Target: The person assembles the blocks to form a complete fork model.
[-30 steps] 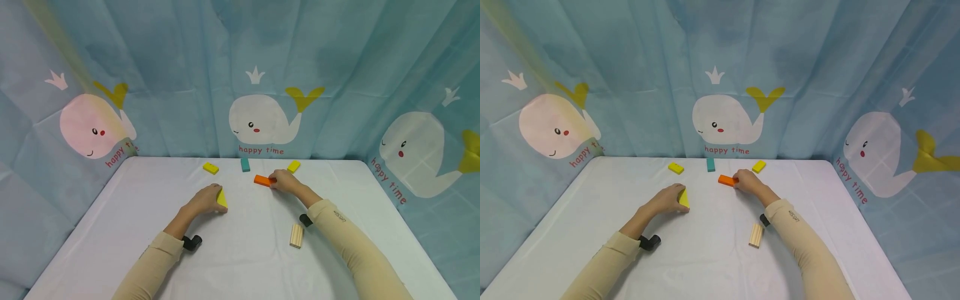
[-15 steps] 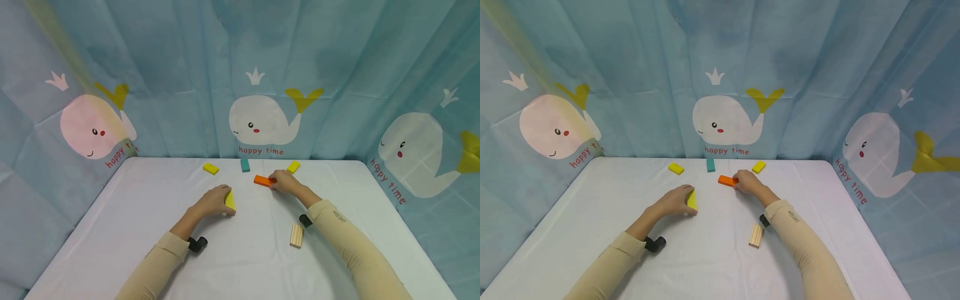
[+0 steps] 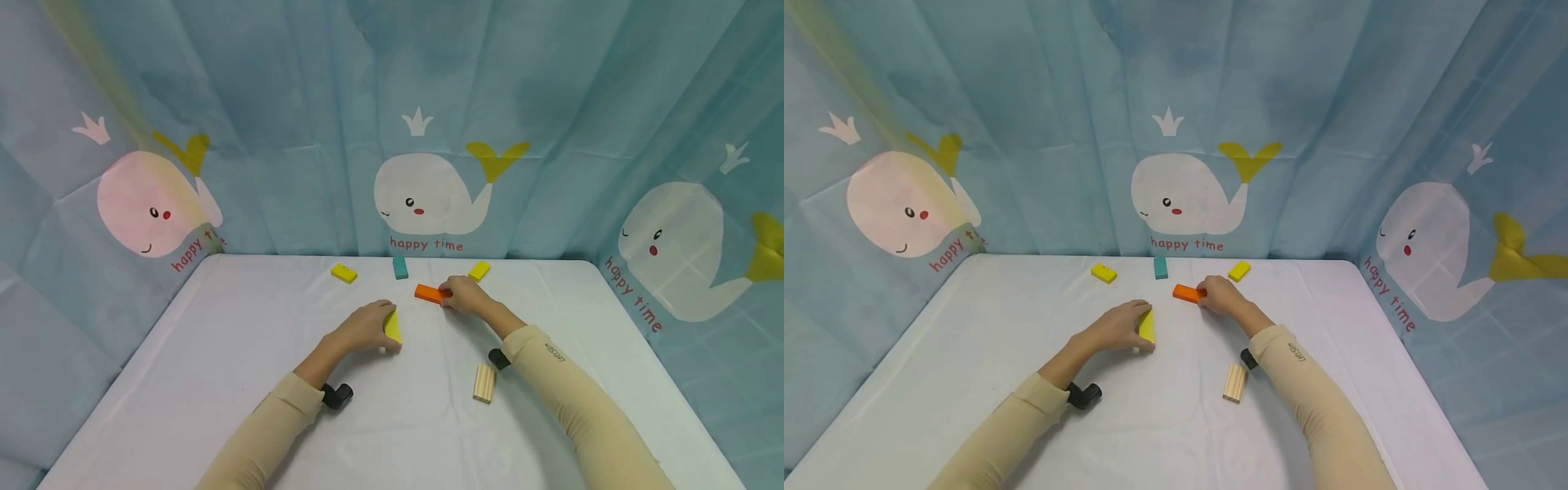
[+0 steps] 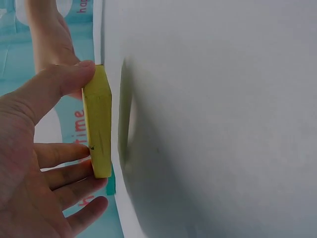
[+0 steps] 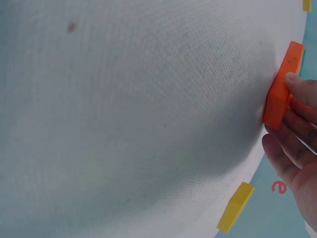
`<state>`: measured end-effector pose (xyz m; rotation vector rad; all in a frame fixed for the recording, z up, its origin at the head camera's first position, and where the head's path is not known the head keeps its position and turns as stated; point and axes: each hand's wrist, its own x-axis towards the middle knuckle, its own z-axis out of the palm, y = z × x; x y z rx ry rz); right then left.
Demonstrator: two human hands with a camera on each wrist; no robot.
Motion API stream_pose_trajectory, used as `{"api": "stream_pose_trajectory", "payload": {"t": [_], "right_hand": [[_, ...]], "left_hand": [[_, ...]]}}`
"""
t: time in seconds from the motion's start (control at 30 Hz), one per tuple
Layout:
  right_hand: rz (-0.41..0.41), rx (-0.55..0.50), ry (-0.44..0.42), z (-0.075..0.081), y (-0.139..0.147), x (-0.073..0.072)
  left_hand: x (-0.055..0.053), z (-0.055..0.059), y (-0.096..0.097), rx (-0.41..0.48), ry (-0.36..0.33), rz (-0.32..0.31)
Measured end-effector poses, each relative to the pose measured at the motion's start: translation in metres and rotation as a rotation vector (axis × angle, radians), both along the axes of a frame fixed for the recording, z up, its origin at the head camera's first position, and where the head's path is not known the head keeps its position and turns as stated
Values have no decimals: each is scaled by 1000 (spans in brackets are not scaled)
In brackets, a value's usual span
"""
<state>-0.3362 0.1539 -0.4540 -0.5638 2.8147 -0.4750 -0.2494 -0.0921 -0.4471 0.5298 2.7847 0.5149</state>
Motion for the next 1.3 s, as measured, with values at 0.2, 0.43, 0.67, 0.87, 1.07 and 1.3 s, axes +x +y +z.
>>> {"api": "stream_pose_trajectory", "payload": {"t": [0.2, 0.43, 0.67, 0.87, 1.07, 1.3], "right_hand": [[9, -14, -5, 1, 1, -1], [-2, 2, -1, 2, 0, 2], [-21, 9, 3, -3, -1, -1], [-16, 1, 9, -2, 0, 0], [-15, -9, 6, -1, 0, 1], [-14, -20, 3, -1, 0, 1]], "left_hand": [[0, 3, 10, 3, -9, -20], [-2, 1, 20, -2, -27, -42], [-5, -1, 28, -9, -35, -56], [-5, -3, 32, -20, -35, -70], [-5, -3, 36, -17, -37, -86], [-4, -4, 40, -17, -41, -92]]}}
